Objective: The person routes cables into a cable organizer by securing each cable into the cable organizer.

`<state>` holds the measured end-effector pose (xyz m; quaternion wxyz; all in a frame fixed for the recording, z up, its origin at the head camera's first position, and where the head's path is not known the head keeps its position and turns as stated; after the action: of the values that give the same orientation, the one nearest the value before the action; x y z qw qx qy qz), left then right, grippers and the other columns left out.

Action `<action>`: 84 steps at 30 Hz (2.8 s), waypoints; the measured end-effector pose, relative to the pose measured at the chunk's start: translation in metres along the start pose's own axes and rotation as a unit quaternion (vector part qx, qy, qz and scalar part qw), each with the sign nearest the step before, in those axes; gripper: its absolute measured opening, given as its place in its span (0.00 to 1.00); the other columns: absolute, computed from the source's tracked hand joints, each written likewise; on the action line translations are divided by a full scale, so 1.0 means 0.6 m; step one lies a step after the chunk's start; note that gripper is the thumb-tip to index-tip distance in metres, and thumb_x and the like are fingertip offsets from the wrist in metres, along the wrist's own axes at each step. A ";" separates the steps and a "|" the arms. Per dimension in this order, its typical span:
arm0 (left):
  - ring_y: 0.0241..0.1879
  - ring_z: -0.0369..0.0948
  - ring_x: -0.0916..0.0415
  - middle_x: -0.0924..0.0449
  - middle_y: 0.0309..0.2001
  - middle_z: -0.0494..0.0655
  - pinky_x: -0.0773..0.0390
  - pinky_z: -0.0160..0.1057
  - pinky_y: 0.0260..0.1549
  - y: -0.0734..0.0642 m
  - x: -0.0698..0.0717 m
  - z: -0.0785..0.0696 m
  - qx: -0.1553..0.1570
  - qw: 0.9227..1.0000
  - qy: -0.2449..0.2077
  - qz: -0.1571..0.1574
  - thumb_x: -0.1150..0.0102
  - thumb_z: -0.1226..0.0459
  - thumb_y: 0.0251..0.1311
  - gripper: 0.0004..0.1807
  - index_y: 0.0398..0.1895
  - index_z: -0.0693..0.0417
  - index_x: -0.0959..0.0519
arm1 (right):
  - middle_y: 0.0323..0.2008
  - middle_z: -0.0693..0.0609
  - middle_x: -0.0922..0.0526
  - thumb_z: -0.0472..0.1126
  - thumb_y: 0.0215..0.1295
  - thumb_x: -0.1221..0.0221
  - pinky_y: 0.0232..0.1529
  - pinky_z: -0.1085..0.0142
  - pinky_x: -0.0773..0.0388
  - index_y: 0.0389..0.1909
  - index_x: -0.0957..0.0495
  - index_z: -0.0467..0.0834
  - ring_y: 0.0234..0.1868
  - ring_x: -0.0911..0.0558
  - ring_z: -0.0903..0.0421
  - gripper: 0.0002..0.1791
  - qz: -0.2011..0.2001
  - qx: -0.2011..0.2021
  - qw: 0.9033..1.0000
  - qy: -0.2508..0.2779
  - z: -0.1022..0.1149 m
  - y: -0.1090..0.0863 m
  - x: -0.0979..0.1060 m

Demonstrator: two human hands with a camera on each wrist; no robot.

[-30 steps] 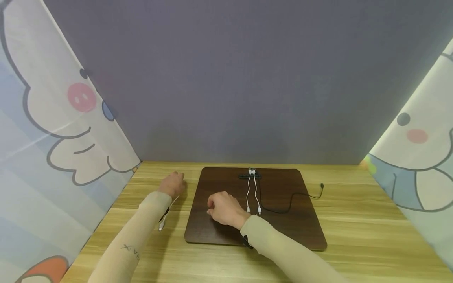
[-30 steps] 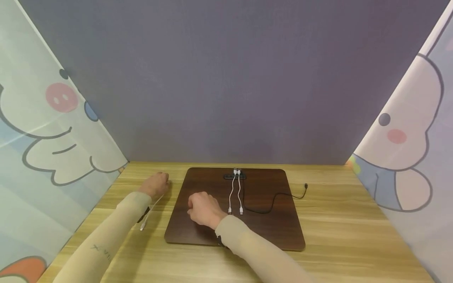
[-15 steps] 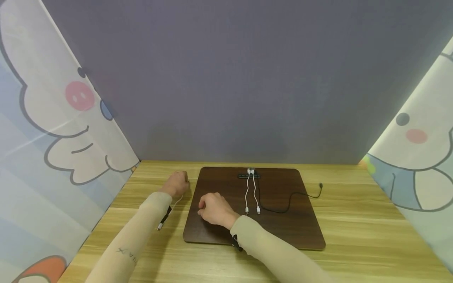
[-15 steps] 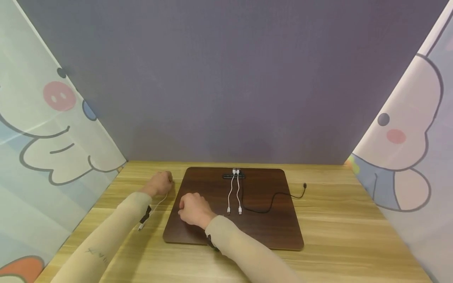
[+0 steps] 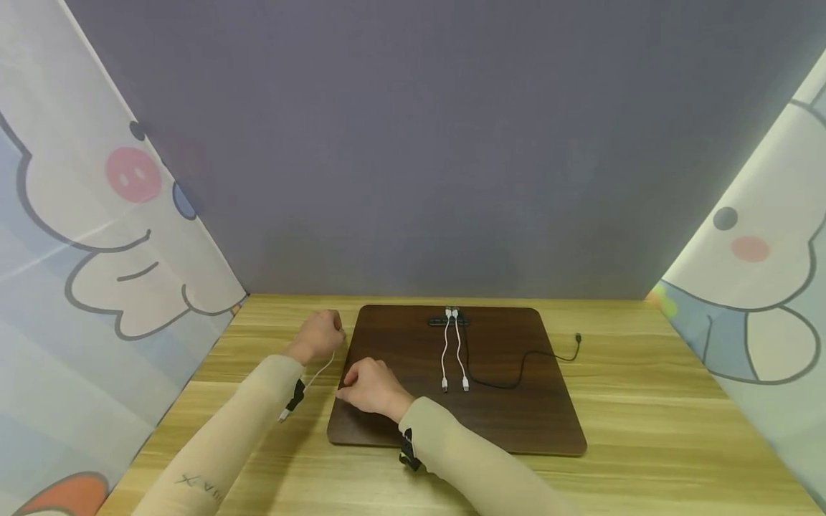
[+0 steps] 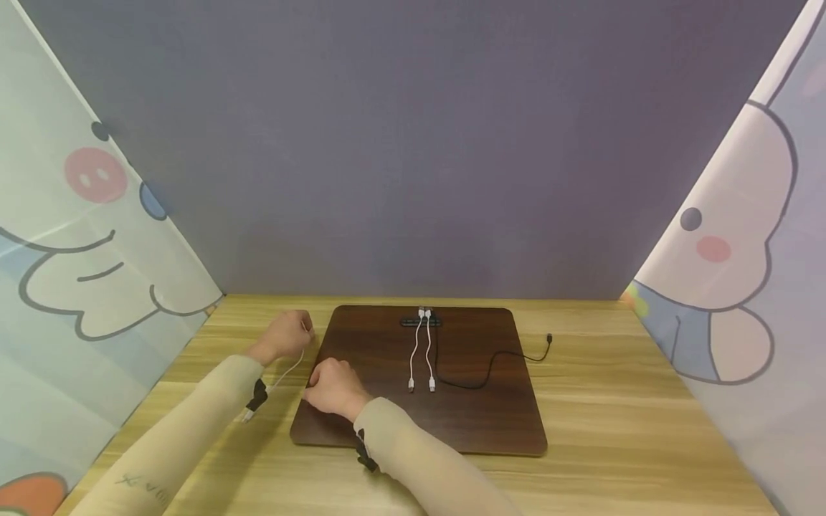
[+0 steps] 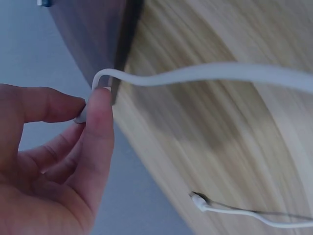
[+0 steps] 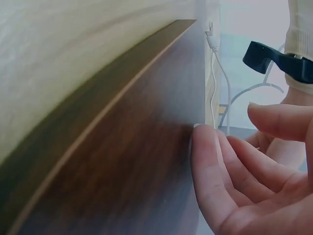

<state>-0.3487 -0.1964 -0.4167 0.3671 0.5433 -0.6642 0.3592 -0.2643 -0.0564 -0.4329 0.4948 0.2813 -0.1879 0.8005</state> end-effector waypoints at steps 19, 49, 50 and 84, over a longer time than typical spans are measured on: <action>0.23 0.44 0.16 0.18 0.32 0.61 0.14 0.51 0.35 -0.008 0.020 -0.045 -0.009 0.983 -0.181 0.013 0.42 0.68 0.66 0.08 0.43 0.66 0.22 | 0.21 0.48 0.18 0.35 0.61 0.30 0.24 0.62 0.16 0.33 0.16 0.36 0.23 0.15 0.51 0.06 0.022 -0.037 0.981 0.191 -0.005 0.008 -0.021; 0.28 0.44 0.17 0.19 0.39 0.61 0.14 0.50 0.38 0.019 0.017 -0.108 -0.040 0.960 -0.277 -0.001 0.41 0.67 0.69 0.12 0.48 0.68 0.24 | 0.23 0.42 0.16 0.30 0.61 0.41 0.28 0.56 0.14 0.28 0.25 0.38 0.20 0.18 0.54 0.04 0.025 -0.096 0.944 0.316 -0.039 -0.022 0.009; 0.27 0.44 0.17 0.19 0.39 0.62 0.14 0.50 0.38 0.021 0.016 -0.110 -0.040 0.960 -0.278 -0.004 0.41 0.67 0.69 0.12 0.48 0.69 0.24 | 0.23 0.42 0.17 0.30 0.61 0.41 0.28 0.56 0.14 0.29 0.25 0.38 0.20 0.18 0.54 0.04 0.023 -0.096 0.944 0.315 -0.041 -0.024 0.013; 0.39 0.52 0.15 0.17 0.39 0.52 0.21 0.40 0.35 0.078 -0.019 -0.194 -0.082 0.970 -0.228 0.009 0.37 0.68 0.65 0.10 0.46 0.64 0.20 | 0.21 0.53 0.21 0.30 0.55 0.34 0.26 0.63 0.23 0.26 0.19 0.40 0.19 0.22 0.58 0.04 -0.068 -0.092 0.992 -0.055 -0.105 -0.058 0.130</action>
<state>-0.3819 -0.0819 -0.3752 0.2459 0.5728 -0.7625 0.1731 -0.2770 0.0490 -0.4313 0.5611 0.2905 -0.2679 0.7273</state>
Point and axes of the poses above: each hand's wrist, its own y-axis towards the middle knuckle, its own x-axis out of the back of the hand, z = x × y, the point moved 5 cm from there along y, towards the middle knuckle
